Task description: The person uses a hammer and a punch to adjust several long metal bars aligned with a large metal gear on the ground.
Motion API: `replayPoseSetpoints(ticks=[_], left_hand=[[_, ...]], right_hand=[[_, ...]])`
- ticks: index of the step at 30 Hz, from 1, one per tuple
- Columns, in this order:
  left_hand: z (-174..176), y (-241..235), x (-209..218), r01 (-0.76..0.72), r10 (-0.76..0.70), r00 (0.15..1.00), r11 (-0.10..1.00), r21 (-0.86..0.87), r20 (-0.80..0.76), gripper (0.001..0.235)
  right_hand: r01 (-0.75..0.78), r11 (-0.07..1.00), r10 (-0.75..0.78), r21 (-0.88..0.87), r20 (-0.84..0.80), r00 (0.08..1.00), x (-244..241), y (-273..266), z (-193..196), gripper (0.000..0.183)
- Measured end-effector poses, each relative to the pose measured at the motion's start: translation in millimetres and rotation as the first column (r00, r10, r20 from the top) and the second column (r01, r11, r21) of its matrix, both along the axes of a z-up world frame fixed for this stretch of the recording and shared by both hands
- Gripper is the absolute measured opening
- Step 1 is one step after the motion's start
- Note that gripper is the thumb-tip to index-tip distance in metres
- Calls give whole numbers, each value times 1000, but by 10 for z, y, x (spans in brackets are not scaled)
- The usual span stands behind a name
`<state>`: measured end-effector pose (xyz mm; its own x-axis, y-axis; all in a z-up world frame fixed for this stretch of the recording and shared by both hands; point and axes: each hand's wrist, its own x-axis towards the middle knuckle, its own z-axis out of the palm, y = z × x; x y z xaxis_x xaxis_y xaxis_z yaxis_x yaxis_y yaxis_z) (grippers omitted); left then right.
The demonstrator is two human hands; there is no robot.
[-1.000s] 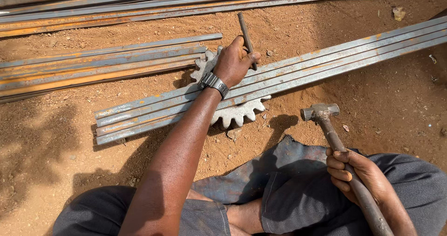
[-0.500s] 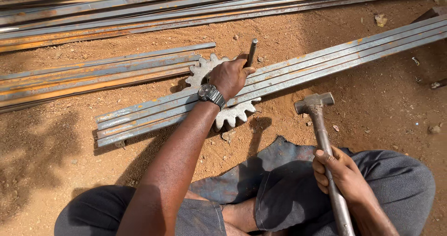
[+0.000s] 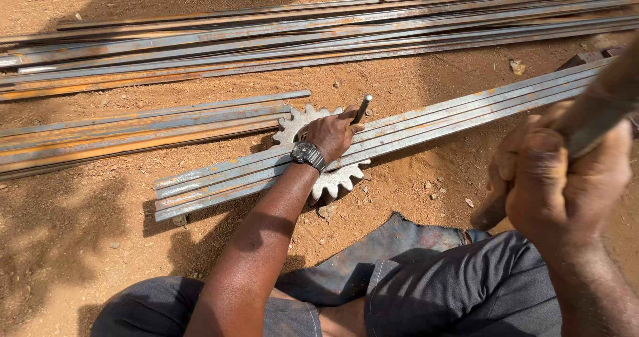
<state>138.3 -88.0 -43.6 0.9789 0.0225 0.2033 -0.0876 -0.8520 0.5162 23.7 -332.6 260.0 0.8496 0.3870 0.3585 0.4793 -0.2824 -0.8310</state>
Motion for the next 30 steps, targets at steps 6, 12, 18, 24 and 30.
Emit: replayPoseSetpoints(ticks=[6,12,18,24,30], left_hand=[[50,-23,6,53,-51,986,999,-11,156,33],[85,119,-26,66,-21,994,900,-431,110,29],[194,193,-73,115,-63,993,772,-625,105,31],[276,165,-69,104,-92,994,798,-593,51,28],[291,140,-97,98,-99,995,827,-553,28,27]], right_hand=[[-32,778,-302,-627,-418,857,449,158,-772,33],[140,931,-351,-336,-725,593,-69,-559,-1396,31],[217,925,-376,-311,-821,429,-237,-599,-1662,34],[218,919,-393,-329,-813,430,-157,-621,-1723,35],[168,910,-413,-379,-804,428,-194,-543,-1679,35]])
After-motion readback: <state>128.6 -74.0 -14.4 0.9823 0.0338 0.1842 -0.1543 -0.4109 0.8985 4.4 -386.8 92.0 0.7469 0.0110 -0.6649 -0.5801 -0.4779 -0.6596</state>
